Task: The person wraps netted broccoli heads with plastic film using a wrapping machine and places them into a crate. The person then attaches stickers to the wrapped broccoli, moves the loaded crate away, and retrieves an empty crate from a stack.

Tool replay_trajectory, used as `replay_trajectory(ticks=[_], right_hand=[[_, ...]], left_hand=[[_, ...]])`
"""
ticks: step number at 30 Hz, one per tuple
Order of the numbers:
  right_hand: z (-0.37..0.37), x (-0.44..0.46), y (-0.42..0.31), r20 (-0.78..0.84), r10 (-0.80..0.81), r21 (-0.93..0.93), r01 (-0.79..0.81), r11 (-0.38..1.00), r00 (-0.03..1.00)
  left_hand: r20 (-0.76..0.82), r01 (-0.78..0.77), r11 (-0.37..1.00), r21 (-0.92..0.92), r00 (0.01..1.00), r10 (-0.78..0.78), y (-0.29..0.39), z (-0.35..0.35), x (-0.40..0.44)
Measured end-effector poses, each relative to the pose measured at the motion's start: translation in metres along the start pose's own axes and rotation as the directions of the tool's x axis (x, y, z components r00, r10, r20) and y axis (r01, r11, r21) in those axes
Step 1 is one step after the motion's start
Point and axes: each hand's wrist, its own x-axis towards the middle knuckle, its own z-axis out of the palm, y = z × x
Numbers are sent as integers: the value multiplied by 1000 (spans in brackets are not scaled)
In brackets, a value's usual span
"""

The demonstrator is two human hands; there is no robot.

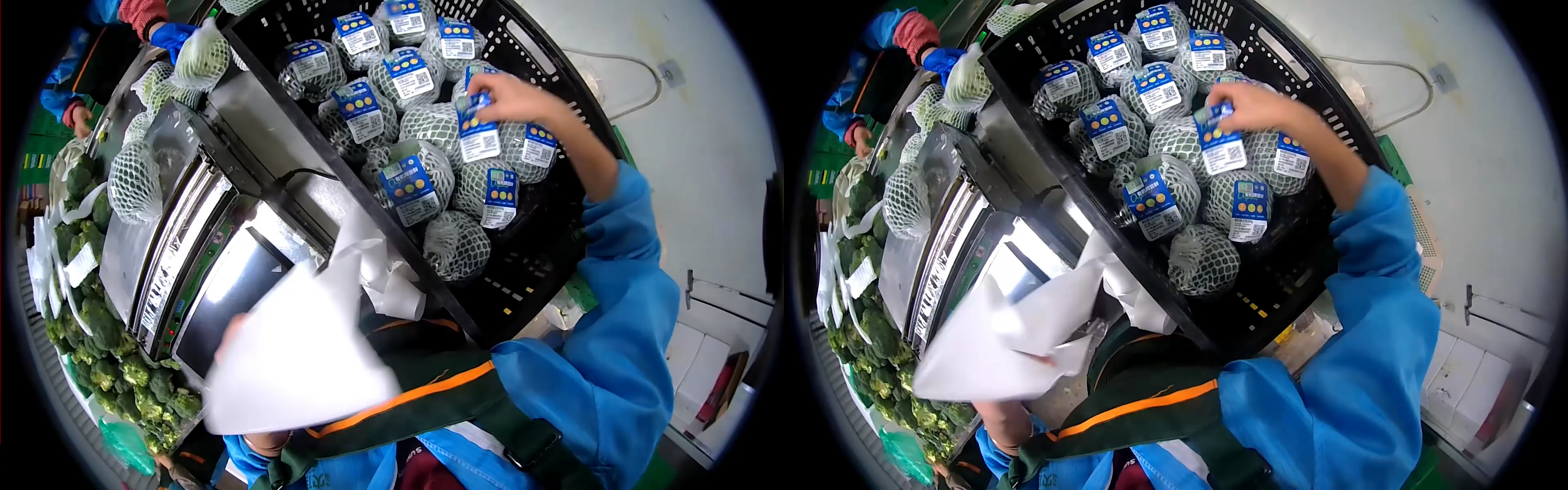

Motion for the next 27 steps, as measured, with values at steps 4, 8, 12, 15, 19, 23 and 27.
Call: replay_trajectory(ticks=[4,8,12,15,19,23,27], right_hand=[[51,3,22,-424,-133,-251,25,968,896],[41,-15,6,-293,-329,-324,230,918,898],[77,-20,-2,-139,-240,-491,144,859,961],[67,-23,-32,-363,-200,-632,-82,771,910],[16,-76,-155,-226,-288,551,366,750,931],[15,-46,-92,-299,-416,-158,385,909,859],[60,-64,37,67,-138,-839,131,528,988]], left_hand=[[-190,-75,920,-384,982,0,-5,6,5],[27,9,865,-502,1000,5,24,21,29],[77,36,861,-508,997,3,21,36,30],[197,-111,918,-381,960,198,19,40,32],[123,-127,970,-207,980,155,42,56,21],[189,-220,974,-59,955,227,58,52,23],[101,-314,949,-3,944,313,40,32,10]])
